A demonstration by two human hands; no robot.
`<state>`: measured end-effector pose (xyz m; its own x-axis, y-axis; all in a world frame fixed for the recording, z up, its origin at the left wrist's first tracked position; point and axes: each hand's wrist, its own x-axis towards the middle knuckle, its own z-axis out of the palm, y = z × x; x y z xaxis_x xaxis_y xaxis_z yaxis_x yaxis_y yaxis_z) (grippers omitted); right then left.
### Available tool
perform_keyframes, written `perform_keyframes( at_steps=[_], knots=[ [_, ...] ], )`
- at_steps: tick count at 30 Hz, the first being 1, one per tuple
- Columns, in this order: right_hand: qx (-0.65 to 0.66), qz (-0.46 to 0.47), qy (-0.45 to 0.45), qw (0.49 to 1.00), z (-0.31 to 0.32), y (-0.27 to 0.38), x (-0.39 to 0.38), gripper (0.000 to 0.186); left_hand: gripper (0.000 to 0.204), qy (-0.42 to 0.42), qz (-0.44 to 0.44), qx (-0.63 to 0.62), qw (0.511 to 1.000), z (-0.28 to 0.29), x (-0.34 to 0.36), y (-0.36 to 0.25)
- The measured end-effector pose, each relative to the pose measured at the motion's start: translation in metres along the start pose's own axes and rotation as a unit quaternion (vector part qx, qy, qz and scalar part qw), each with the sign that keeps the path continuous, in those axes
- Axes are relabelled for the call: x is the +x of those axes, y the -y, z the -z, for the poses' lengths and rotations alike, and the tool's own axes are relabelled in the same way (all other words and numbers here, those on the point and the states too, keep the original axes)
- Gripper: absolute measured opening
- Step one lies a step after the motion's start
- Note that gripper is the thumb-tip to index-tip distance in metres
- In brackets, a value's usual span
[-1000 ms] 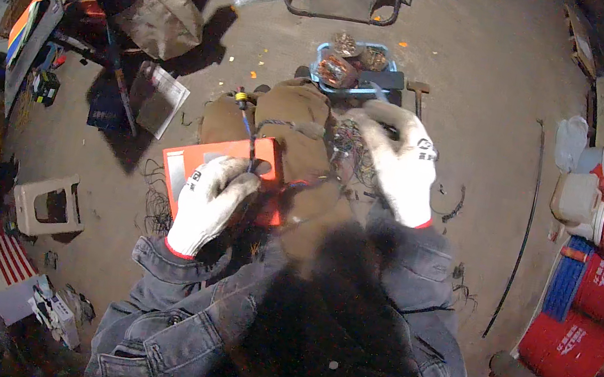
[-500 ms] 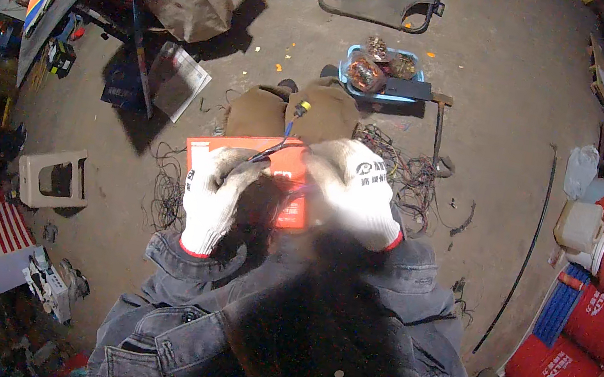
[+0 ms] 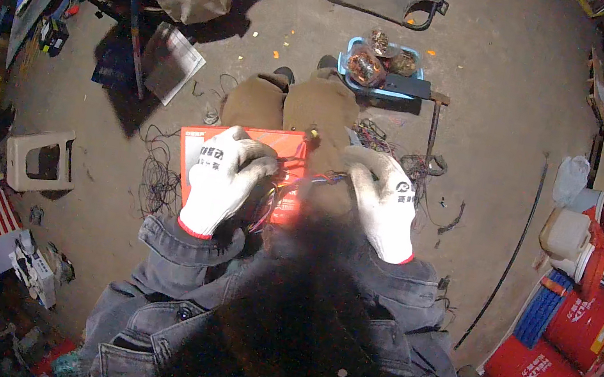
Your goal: The person sits on the floor and uses pliers to strip insulation from several multi-colored wires. They repeatedly cut, pull, and twist the wire ends while working over a red box.
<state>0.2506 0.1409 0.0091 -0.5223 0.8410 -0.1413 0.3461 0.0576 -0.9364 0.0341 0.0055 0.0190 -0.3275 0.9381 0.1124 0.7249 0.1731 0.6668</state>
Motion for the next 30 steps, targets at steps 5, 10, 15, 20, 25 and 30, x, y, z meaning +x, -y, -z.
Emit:
perform_keyframes(
  at_steps=[5, 10, 15, 20, 25, 30],
  knots=[
    [-0.057, 0.023, 0.041, 0.997, -0.004, 0.003, 0.002, 0.032, 0.01, 0.018, 0.037, 0.023, 0.999, -0.017, 0.004, 0.016],
    [-0.089, 0.117, 0.115, 0.982, -0.022, 0.004, 0.017, 0.034, 0.012, 0.021, 0.055, 0.014, 0.998, -0.022, 0.003, 0.026],
    [-0.067, 0.211, 0.183, 0.958, -0.029, -0.01, 0.021, 0.029, 0.015, 0.009, 0.067, 0.024, 0.997, -0.023, 0.003, 0.024],
    [0.026, 0.099, 0.057, 0.993, -0.009, -0.034, 0.024, 0.028, 0.019, 0.021, 0.062, 0.014, 0.998, -0.018, 0.006, 0.022],
    [0.16, -0.054, -0.042, 0.985, 0.014, -0.055, 0.026, 0.033, 0.023, 0.015, 0.0, 0.029, 0.999, -0.017, 0.004, 0.028],
    [0.235, -0.088, -0.004, 0.968, 0.011, -0.068, 0.027, 0.035, 0.02, -0.012, -0.04, 0.09, 0.995, -0.02, 0.001, 0.029]
  ],
)
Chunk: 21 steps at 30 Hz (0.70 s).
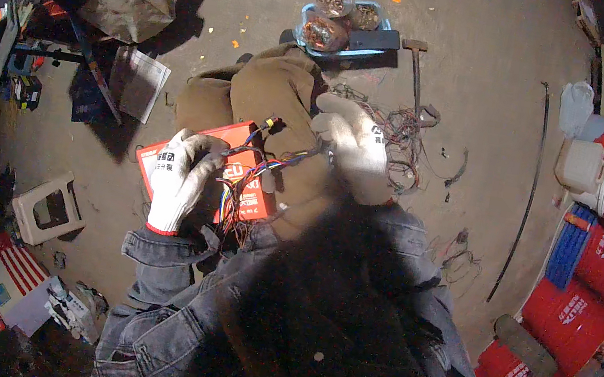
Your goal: The person sits on the floor and uses pliers to strip insulation from several multi-colored wires. They repeatedly cut, pull, and twist the wire ends while working over a red box.
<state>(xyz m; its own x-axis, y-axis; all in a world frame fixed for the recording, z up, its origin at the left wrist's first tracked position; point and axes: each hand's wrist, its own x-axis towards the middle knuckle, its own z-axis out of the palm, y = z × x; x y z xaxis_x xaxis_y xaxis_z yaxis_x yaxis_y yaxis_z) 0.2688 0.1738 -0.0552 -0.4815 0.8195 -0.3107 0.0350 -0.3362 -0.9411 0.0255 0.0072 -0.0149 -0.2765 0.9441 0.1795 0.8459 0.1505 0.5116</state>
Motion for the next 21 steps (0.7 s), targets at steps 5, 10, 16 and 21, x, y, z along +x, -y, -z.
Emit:
perform_keyframes(
  at_steps=[5, 10, 16, 21],
  knots=[
    [0.163, 0.009, 0.088, 0.983, 0.002, -0.016, 0.002, 0.053, 0.024, 0.116, 0.18, -0.068, 0.974, 0.01, 0.009, -0.005],
    [0.022, 0.061, 0.114, 0.991, 0.011, -0.018, 0.0, 0.077, 0.02, 0.099, 0.17, -0.095, 0.976, 0.007, 0.013, -0.007],
    [0.168, -0.08, 0.045, 0.982, 0.006, -0.011, 0.003, 0.051, 0.024, 0.013, 0.294, -0.235, 0.926, 0.01, 0.003, 0.0],
    [0.096, -0.055, 0.017, 0.994, -0.013, -0.019, 0.01, 0.035, 0.024, 0.045, 0.34, -0.346, 0.873, 0.024, 0.002, 0.006]
  ],
)
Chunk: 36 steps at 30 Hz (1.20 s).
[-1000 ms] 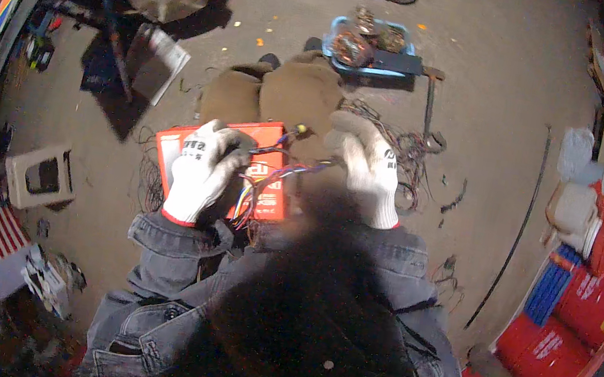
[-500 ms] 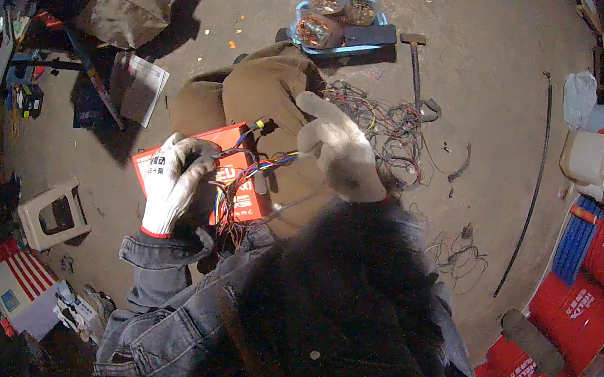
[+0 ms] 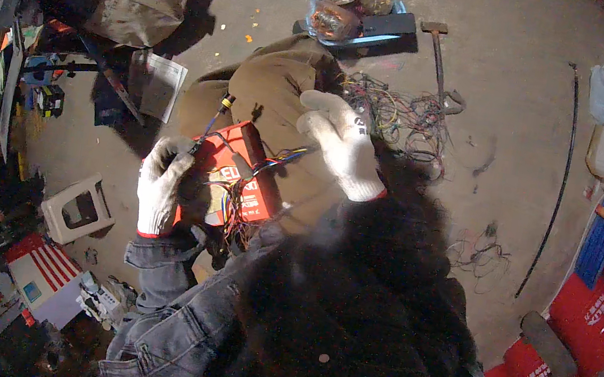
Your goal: The person sits on the floor and uses pliers to strip insulation from several multi-colored wires. They repeatedly cut, pull, and twist the wire ends while working over a red box.
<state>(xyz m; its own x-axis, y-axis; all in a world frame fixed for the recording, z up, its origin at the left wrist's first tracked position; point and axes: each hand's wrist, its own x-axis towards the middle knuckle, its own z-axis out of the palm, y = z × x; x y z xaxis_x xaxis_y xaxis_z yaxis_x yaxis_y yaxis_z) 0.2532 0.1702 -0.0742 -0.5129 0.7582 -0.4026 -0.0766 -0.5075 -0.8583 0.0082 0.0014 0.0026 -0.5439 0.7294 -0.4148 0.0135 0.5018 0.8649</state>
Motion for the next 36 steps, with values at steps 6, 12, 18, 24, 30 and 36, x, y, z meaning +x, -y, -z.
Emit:
perform_keyframes(
  at_steps=[6, 12, 18, 24, 30, 36],
  knots=[
    [-0.017, 0.042, 0.006, 0.999, -0.004, -0.016, 0.007, 0.028, 0.024, -0.053, 0.043, -0.002, 0.998, 0.005, 0.001, 0.009],
    [-0.063, 0.021, -0.106, 0.992, 0.044, -0.012, 0.01, 0.026, 0.027, -0.149, -0.034, 0.212, 0.965, -0.005, 0.007, 0.024],
    [-0.146, 0.071, -0.284, 0.945, 0.101, -0.04, 0.007, 0.043, 0.025, -0.122, -0.014, 0.061, 0.991, -0.009, 0.002, 0.016],
    [-0.173, 0.005, -0.316, 0.933, 0.15, -0.075, 0.017, 0.057, 0.022, -0.144, -0.054, 0.128, 0.98, -0.014, 0.003, 0.023],
    [-0.42, 0.019, -0.254, 0.871, 0.174, -0.11, 0.028, 0.084, 0.027, -0.247, -0.208, 0.355, 0.877, -0.003, -0.002, 0.066],
    [-0.664, 0.143, 0.015, 0.734, 0.134, -0.178, 0.105, 0.115, 0.021, -0.321, -0.179, 0.199, 0.909, 0.025, -0.017, 0.116]
  ],
)
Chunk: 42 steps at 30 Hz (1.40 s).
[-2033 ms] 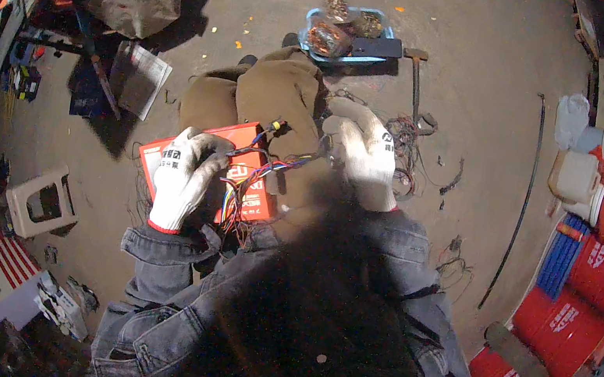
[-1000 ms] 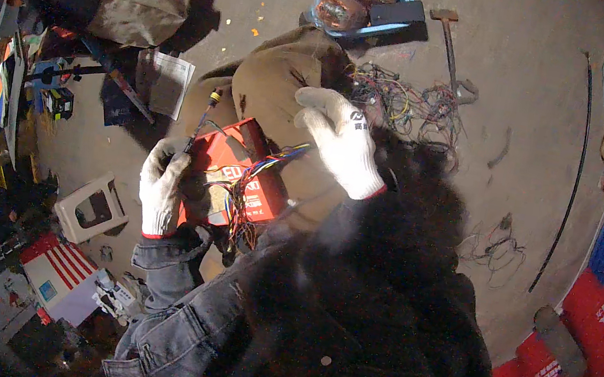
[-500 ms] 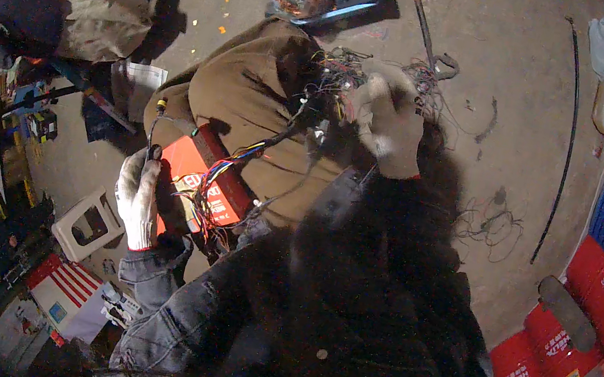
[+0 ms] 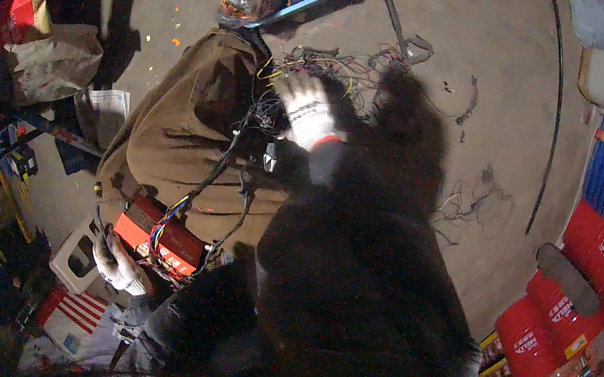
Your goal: The person sits on the floor and uses pliers to strip insulation from several multi-colored wires. They repeatedly cut, pull, and twist the wire ends while working over a red box.
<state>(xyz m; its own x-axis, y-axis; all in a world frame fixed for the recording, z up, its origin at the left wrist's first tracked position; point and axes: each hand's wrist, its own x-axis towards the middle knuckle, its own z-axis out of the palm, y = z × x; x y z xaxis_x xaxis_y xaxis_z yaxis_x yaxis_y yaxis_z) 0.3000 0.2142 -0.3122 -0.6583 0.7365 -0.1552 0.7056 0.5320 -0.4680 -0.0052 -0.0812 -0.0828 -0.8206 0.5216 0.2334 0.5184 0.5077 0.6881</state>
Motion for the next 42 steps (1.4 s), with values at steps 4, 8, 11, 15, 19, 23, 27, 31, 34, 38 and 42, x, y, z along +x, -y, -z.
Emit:
perform_keyframes(
  at_steps=[4, 8, 11, 15, 19, 23, 27, 31, 34, 38, 42],
  knots=[
    [-0.162, 0.119, 0.15, 0.968, -0.063, -0.003, 0.053, 0.072, 0.026, 0.001, 0.027, -0.026, 0.999, 0.02, -0.009, 0.013],
    [-0.22, 0.1, 0.324, 0.915, -0.079, -0.031, 0.048, 0.032, 0.027, -0.002, 0.016, 0.086, 0.996, 0.023, -0.01, 0.01],
    [-0.202, 0.058, 0.323, 0.923, -0.019, -0.065, 0.004, 0.036, 0.032, -0.032, 0.08, 0.022, 0.996, 0.012, -0.013, 0.0],
    [-0.207, -0.069, 0.248, 0.944, 0.12, -0.096, -0.086, 0.045, 0.031, -0.006, 0.076, 0.078, 0.994, 0.009, -0.008, -0.021],
    [-0.294, -0.091, 0.15, 0.939, 0.198, -0.102, -0.136, 0.048, 0.029, 0.055, -0.018, 0.169, 0.984, 0.011, 0.004, -0.032],
    [-0.242, -0.232, 0.317, 0.887, 0.186, -0.093, -0.132, 0.05, 0.029, 0.05, -0.144, 0.209, 0.966, 0.002, 0.002, -0.038],
    [-0.085, -0.223, 0.295, 0.925, 0.125, -0.088, -0.1, 0.054, 0.029, 0.052, -0.018, 0.173, 0.983, 0.003, 0.004, -0.051],
    [0.053, -0.09, 0.208, 0.973, 0.053, -0.082, -0.038, 0.053, 0.03, 0.092, -0.106, 0.282, 0.949, 0.012, 0.004, -0.056],
    [0.118, -0.021, -0.129, 0.984, -0.014, -0.048, 0.039, 0.031, 0.028, 0.054, -0.126, 0.21, 0.968, 0.009, 0.002, -0.045],
    [0.068, 0.032, 0.334, 0.939, -0.075, 0.014, 0.097, 0.032, 0.026, 0.042, -0.138, 0.261, 0.955, 0.004, 0.001, -0.053],
    [-0.033, 0.0, 0.364, 0.931, -0.147, 0.03, 0.072, 0.035, 0.031, 0.048, -0.074, 0.187, 0.978, -0.003, -0.004, -0.058]
  ],
)
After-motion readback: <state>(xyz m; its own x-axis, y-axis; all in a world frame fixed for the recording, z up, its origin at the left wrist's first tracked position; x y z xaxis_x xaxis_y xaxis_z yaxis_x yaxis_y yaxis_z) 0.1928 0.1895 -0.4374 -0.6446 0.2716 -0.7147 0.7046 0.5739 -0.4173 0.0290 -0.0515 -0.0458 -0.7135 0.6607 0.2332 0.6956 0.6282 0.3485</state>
